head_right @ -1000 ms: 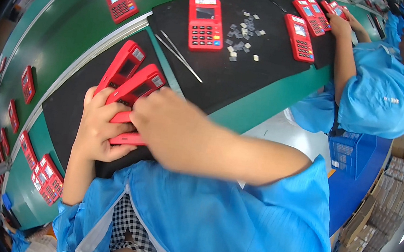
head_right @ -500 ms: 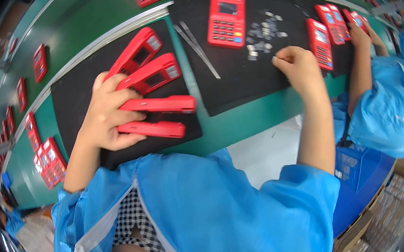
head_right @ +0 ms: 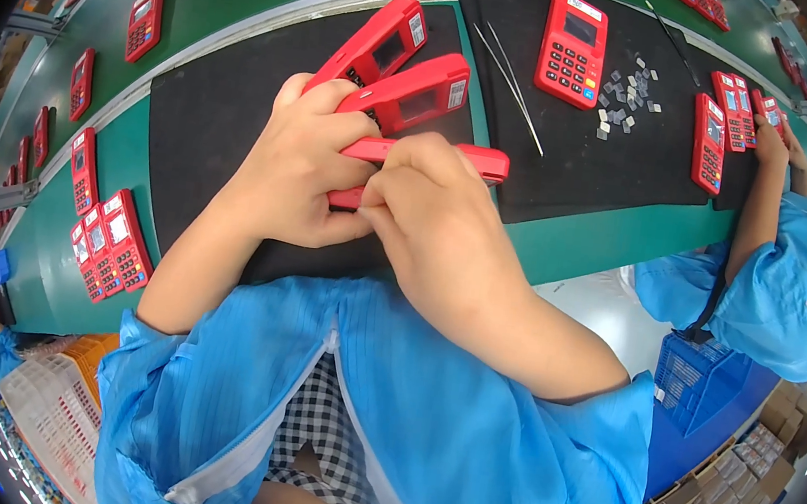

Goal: Assembling and inspecting red handheld electronic devices on a production line using tweezers.

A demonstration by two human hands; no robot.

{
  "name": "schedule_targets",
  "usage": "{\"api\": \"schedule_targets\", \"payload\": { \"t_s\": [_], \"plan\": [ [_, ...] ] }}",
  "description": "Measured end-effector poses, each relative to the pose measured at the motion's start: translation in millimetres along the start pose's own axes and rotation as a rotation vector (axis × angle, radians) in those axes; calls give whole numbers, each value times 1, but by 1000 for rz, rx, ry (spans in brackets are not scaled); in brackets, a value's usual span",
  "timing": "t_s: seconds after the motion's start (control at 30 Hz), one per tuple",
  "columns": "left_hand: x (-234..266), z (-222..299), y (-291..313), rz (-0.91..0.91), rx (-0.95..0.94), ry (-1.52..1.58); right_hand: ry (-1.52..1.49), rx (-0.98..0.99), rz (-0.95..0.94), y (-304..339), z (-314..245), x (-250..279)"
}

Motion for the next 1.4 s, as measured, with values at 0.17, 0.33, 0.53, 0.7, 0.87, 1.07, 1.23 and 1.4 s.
{"api": "schedule_targets", "payload": {
  "t_s": [0.17, 0.33, 0.53, 0.7, 0.87, 1.07, 1.23, 1.4],
  "plan": [
    [0, 1, -1, -16, -14, 11, 181, -57, -34, -3, -4, -1],
    [2, 3, 0, -10, -46, 13, 343, 41, -278, -17, -14, -8],
    [3, 8, -4, -22, -62, 4, 226, -21, -302, -17, -7, -6],
    [6, 9, -5, 18, -55, 19, 260, 29, -232, -14, -19, -11],
    [5, 10, 0, -12, -86, -29, 665, 295, -112, 20, -45, -24],
    [2, 12, -2, -58, -62, -44, 559, 245, -122, 32, -19, -13],
    [3, 8, 3, -56, -65, -24, 472, -120, 272, 28, 56, 66],
    [3, 7, 0, -70, -64, -9, 585, -714, 554, 47, 134, 80]
  ]
}}
Point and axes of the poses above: each hand's wrist, its own y-axis away from the middle knuckle, its own x-axis out of the back of the hand, z = x × y, the point moved 6 cm from there along -y, towards the middle knuckle, and after that the axes turned 8 degrees about y, right-handed, at the moved point
